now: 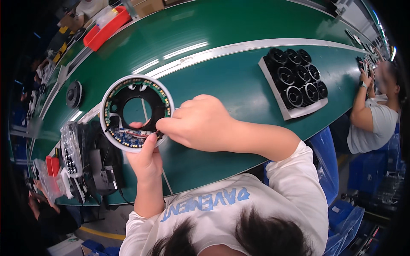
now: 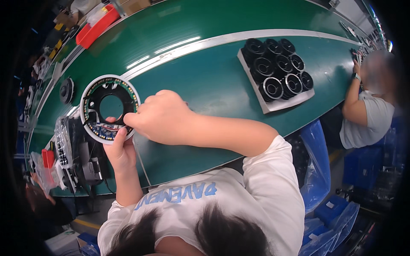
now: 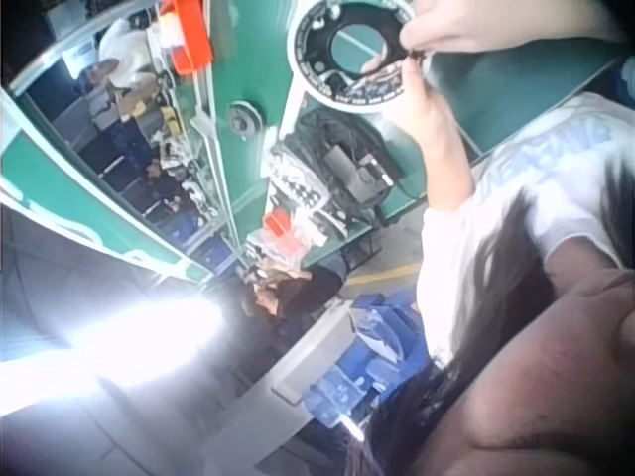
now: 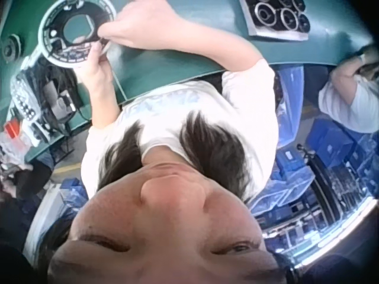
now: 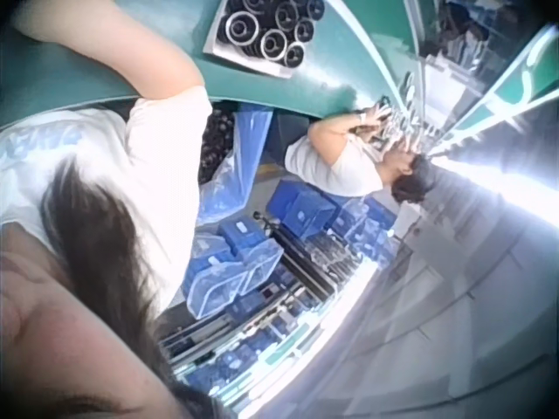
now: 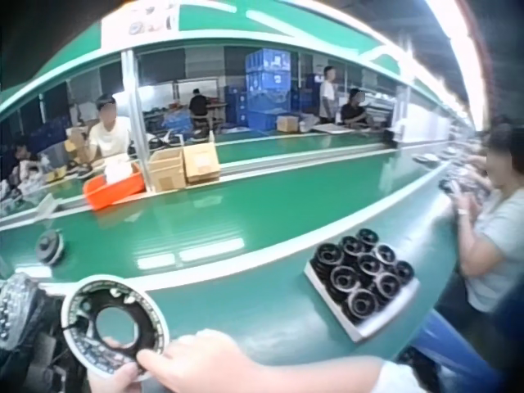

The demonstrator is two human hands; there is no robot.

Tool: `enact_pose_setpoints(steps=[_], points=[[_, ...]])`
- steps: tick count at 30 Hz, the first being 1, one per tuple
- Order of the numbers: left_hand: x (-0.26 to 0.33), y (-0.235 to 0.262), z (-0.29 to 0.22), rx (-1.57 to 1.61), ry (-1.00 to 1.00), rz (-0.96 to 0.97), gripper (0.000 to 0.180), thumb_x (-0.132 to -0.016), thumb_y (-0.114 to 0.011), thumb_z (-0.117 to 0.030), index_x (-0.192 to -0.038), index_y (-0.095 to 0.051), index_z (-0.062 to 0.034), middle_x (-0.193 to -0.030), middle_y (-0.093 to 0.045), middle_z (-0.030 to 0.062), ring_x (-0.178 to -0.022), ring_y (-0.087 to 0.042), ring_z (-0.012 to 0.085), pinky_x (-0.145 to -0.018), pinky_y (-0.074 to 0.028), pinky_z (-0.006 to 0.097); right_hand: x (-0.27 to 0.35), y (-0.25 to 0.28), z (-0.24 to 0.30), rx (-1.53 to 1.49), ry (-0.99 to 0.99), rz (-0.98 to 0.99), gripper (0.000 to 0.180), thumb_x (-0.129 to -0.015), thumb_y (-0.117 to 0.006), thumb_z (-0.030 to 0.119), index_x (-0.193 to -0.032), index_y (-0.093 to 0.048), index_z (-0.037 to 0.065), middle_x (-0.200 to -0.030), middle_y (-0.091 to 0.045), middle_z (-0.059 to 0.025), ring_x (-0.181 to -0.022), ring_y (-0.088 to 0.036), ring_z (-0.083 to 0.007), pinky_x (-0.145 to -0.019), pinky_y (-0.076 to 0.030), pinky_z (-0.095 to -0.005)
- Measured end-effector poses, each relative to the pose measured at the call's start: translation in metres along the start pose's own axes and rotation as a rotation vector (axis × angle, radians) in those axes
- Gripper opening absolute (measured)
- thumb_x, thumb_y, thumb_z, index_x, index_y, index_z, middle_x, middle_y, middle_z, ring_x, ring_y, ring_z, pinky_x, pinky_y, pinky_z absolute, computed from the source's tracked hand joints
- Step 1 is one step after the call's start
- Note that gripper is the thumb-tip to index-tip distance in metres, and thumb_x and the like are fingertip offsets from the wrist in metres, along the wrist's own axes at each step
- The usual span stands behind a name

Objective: The recorder is assembling circular electronic components, possibly LED light fixtures, on a factory line by connecting internal wiring and fitting housing covers.

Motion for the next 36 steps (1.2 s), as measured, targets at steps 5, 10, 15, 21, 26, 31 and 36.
enact_pose_setpoints(steps=[5, 10, 15, 21, 26, 31, 36], points=[[0.000, 0.002, 0.003, 0.003, -0.009, -0.021, 0.047, -0.074, -0.063, 0.005, -0.116, -0.042, -0.0002, -0.100, -0.056, 0.0108, -0.089, -0.059, 0.0166, -0.082, -0.047, 0.029, -0.008, 0.034, -0.003, 0.017, -0.041, -0.009, 0.022, -0.072, -0.064, 0.021, -0.093, -0.064, 0.022, -0.061, -0.060, 0.0025, -0.053, -0.057, -0.0161, -0.047, -0.042, -0.0293], [-0.001, -0.005, -0.001, 0.003, -0.033, -0.049, 0.048, -0.074, -0.061, 0.006, -0.117, -0.041, 0.0004, -0.101, -0.055, 0.0106, -0.090, -0.059, 0.0175, -0.084, -0.048, 0.031, -0.008, 0.110, -0.070, -0.046, -0.513, -0.277, 0.029, -0.076, -0.061, 0.013, -0.105, -0.062, 0.008, -0.071, -0.058, -0.0002, -0.064, -0.051, -0.0066, -0.061, -0.043, -0.0209], [0.001, 0.000, -0.001, 0.022, -0.012, -0.010, 0.051, -0.074, -0.060, 0.008, -0.120, -0.039, 0.0001, -0.104, -0.054, 0.0124, -0.092, -0.058, 0.0170, -0.086, -0.048, 0.031, 0.040, 0.136, -0.162, 0.477, -0.849, 0.328, 0.061, -0.065, -0.071, 0.022, -0.122, -0.052, 0.014, -0.114, -0.056, -0.0130, -0.111, -0.050, -0.0283, -0.091, -0.041, -0.0366], [0.004, 0.000, -0.001, 0.055, -0.022, -0.035, 0.054, -0.073, -0.062, 0.011, -0.120, -0.038, -0.0005, -0.096, -0.055, 0.0077, -0.082, -0.058, 0.0117, -0.077, -0.047, 0.025, 0.063, 0.133, -0.196, 0.300, -0.861, 0.505, 0.067, -0.063, -0.073, 0.020, -0.124, -0.049, 0.006, -0.126, -0.050, -0.0152, -0.118, -0.046, -0.0282, -0.100, -0.035, -0.0341], [0.004, -0.006, -0.004, 0.105, -0.016, 0.005, 0.056, -0.072, -0.063, 0.011, -0.121, -0.037, 0.0000, -0.103, -0.056, 0.0124, -0.091, -0.059, 0.0154, -0.084, -0.046, 0.028, 0.067, 0.136, -0.202, 0.276, -0.847, 0.472, 0.061, -0.063, -0.072, 0.020, -0.120, -0.054, 0.009, -0.120, -0.055, -0.0138, -0.114, -0.050, -0.0282, -0.097, -0.038, -0.0347], [0.004, -0.010, -0.005, 0.109, -0.017, 0.036, 0.057, -0.071, -0.063, 0.013, -0.120, -0.037, 0.0004, -0.103, -0.056, 0.0149, -0.087, -0.061, 0.0163, -0.081, -0.049, 0.028, 0.062, 0.143, -0.187, 0.371, -0.793, 0.417, 0.057, -0.064, -0.071, 0.018, -0.118, -0.055, 0.011, -0.116, -0.058, -0.0110, -0.110, -0.053, -0.0273, -0.094, -0.040, -0.0341], [0.008, -0.012, -0.006, 0.080, 0.004, -0.034, 0.059, -0.070, -0.064, 0.011, -0.121, -0.037, 0.0011, -0.098, -0.057, 0.0122, -0.083, -0.061, 0.0142, -0.077, -0.050, 0.027, 0.001, 0.121, -0.113, 0.323, -0.434, 0.137, 0.051, -0.067, -0.070, 0.017, -0.115, -0.056, 0.011, -0.109, -0.059, -0.0105, -0.101, -0.055, -0.0272, -0.087, -0.043, -0.0333]])
Point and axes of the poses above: each hand's wrist, its own x-axis away from the middle knuckle, its own y-axis out of the back of the hand, z = x × y, the point moved 1 cm from there along -x, towards the middle knuckle
